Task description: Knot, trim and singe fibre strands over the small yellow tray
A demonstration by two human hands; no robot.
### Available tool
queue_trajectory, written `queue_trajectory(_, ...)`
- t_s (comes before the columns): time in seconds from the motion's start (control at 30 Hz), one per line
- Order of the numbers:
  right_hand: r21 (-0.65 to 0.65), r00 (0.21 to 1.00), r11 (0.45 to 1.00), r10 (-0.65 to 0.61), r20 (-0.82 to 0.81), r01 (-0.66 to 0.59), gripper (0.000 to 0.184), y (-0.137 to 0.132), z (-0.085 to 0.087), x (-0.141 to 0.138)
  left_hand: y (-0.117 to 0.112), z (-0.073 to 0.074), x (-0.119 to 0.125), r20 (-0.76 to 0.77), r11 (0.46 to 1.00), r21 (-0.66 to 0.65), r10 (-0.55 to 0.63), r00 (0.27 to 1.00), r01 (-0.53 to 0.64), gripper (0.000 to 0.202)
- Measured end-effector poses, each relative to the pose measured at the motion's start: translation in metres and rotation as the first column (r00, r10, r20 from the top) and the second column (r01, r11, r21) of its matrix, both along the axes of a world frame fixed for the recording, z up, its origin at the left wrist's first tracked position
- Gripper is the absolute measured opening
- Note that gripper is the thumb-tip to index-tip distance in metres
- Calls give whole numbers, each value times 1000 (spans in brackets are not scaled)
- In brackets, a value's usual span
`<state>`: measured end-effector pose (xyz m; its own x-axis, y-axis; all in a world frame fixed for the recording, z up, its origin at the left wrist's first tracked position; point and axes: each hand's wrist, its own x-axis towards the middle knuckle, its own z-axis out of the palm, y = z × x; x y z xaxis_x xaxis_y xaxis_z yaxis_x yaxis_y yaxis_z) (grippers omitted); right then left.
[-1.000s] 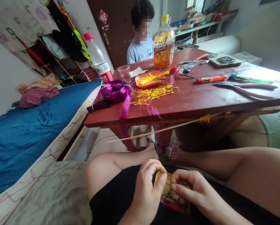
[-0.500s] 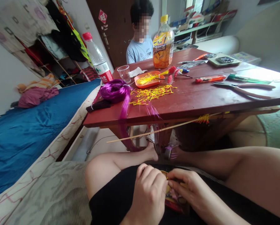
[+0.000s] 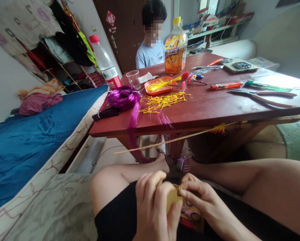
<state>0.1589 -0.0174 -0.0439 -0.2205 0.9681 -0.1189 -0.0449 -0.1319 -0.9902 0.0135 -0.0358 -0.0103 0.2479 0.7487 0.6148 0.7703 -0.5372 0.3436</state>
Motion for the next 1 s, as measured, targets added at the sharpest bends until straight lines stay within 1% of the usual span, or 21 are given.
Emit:
queue_trajectory(0.03,-34,997,999,-30,-64,28,31,-2,-2,-1,-7,-3,1,70,999,37,32,997,-34,11)
queue_trajectory(0.07,-81,991,996,-52,-127,42,31,-4,-4,-3,-13,-8,3,143,1000,4,29,989,-30,10)
queue_trajectory(0.1,-134,980,990,-70,-189,45,30,-6,-6,-5,-18,-14,5,218,988,-151,31,976,3,17)
queue_trajectory(0.13,-181,965,983,-84,-247,39,29,-9,-8,-7,-20,-21,7,330,926,-374,75,941,57,20)
queue_trajectory(0.17,-221,949,975,-100,-298,33,29,-12,-10,-10,-20,-28,9,454,809,-569,159,877,148,18)
queue_trajectory(0.2,-259,931,965,-119,-344,28,29,-15,-11,-13,-19,-35,11,550,675,-689,249,797,264,18)
queue_trajectory(0.23,-299,914,954,-144,-380,27,29,-18,-12,-15,-17,-40,12,615,553,-741,331,716,381,22)
queue_trajectory(0.27,-335,898,942,-167,-407,23,29,-20,-12,-18,-15,-45,13,657,464,-747,406,635,477,28)
queue_trajectory(0.3,-374,883,927,-194,-428,22,29,-22,-13,-20,-13,-48,13,682,413,-731,461,567,544,32)
queue_trajectory(0.33,-413,869,911,-220,-443,20,30,-23,-13,-21,-12,-50,13,694,390,-714,502,515,582,36)
queue_trajectory(0.37,-449,857,893,-245,-452,19,30,-24,-13,-23,-11,-51,13,699,388,-703,532,477,596,37)
queue_trajectory(0.4,-479,849,877,-268,-456,19,31,-25,-14,-23,-11,-51,14,702,401,-699,545,459,592,38)
queue_trajectory(0.43,-505,842,863,-289,-456,23,31,-26,-14,-24,-12,-51,14,702,414,-702,540,464,580,37)
queue_trajectory(0.47,-528,836,849,-306,-455,24,31,-27,-15,-25,-13,-51,14,702,429,-708,517,490,561,35)
queue_trajectory(0.53,-554,829,832,-328,-453,27,30,-28,-16,-26,-15,-50,15,689,483,-720,421,589,498,30)
queue_trajectory(0.6,-547,819,835,-352,-453,56,29,-30,-19,-28,-16,-51,15,641,583,-706,285,712,402,28)
queue_trajectory(0.67,-514,806,852,-373,-460,100,29,-31,-20,-31,-18,-54,15,553,727,-625,155,819,285,27)
queue_trajectory(0.73,-485,789,865,-386,-478,129,26,-31,-19,-33,-19,-57,13,454,852,-486,57,889,193,26)
queue_trajectory(0.8,-483,774,868,-384,-503,117,24,-31,-17,-34,-21,-60,11,367,929,-343,-7,930,142,27)
queue_trajectory(0.9,-505,768,859,-379,-516,85,21,-31,-11,-34,-24,-63,9,288,965,-216,-85,954,151,29)
queue_trajectory(1.0,-512,787,856,-364,-498,72,21,-30,-8,-32,-24,-62,7,250,963,-203,-127,960,180,31)
